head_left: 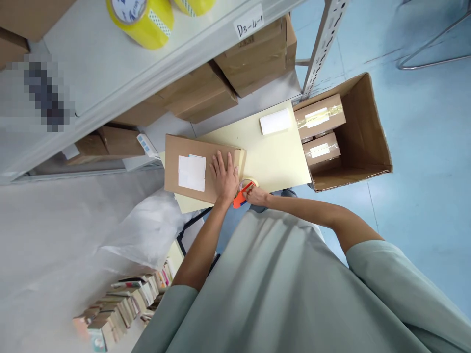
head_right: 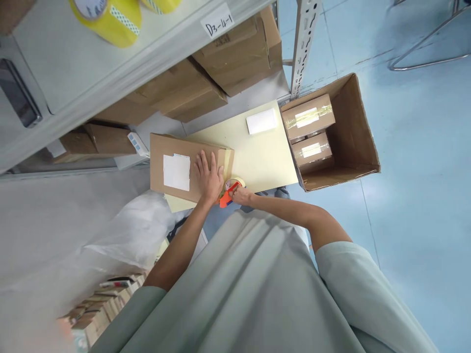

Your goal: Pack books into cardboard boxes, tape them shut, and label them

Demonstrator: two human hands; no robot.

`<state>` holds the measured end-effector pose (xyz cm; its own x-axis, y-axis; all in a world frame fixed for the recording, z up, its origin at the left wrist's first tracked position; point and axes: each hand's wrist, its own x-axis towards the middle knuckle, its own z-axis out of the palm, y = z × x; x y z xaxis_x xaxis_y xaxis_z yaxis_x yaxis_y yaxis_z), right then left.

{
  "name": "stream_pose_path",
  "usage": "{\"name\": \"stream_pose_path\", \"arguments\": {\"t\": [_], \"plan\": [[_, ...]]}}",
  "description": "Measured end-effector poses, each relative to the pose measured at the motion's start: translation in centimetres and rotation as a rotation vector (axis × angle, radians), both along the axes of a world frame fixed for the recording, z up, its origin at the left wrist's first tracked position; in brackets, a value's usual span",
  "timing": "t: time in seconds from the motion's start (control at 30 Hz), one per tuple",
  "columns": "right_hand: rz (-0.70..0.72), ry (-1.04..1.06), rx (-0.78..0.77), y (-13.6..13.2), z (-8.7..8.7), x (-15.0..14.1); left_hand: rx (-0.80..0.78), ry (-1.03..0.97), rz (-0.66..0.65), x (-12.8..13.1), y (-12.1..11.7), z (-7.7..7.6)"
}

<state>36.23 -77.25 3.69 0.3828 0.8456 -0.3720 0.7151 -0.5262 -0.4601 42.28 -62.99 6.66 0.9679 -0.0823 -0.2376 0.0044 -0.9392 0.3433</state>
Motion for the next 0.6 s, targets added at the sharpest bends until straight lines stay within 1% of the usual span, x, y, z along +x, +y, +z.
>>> {"name": "stream_pose_path", "arguments": {"t": [0.07,0.1,0.17,0.27,0.3,0.33,0.37,0.43,0.53,0.6], "plan": [[-0.04,0.009,-0.022,-1.8,-0.2,0.4,0.037,0.001,-0.013,-0.2,0.4,-0.1],[-0.065,0.01,-0.045,-3.4,-0.4,0.9,0.064,0.004,-0.029,-0.4,0.7,-0.1],[-0.135,0.0,-0.125,-7.7,-1.0,2.4,0.119,0.021,-0.07,-0.6,1.4,-0.1],[-0.259,-0.033,-0.279,-14.9,-1.6,5.6,0.158,0.047,-0.125,-1.1,2.7,-0.1],[-0.283,-0.044,-0.305,-16.6,-1.6,6.7,0.161,0.049,-0.137,-1.3,3.0,-0.1],[-0.298,-0.057,-0.31,-17.7,-1.5,7.8,0.159,0.048,-0.147,-1.5,3.4,-0.2],[-0.31,-0.077,-0.299,-18.3,-1.2,8.8,0.155,0.047,-0.155,-1.6,3.7,-0.2],[-0.327,-0.095,-0.283,-17.6,-0.6,10.5,0.143,0.054,-0.17,-2.1,4.1,-0.4],[-0.33,-0.085,-0.239,-14.3,0.3,12.4,0.129,0.069,-0.208,-2.9,4.7,-0.5],[-0.325,-0.061,-0.2,-12.3,0.6,13.1,0.126,0.064,-0.23,-3.5,5.0,-0.7]]}}
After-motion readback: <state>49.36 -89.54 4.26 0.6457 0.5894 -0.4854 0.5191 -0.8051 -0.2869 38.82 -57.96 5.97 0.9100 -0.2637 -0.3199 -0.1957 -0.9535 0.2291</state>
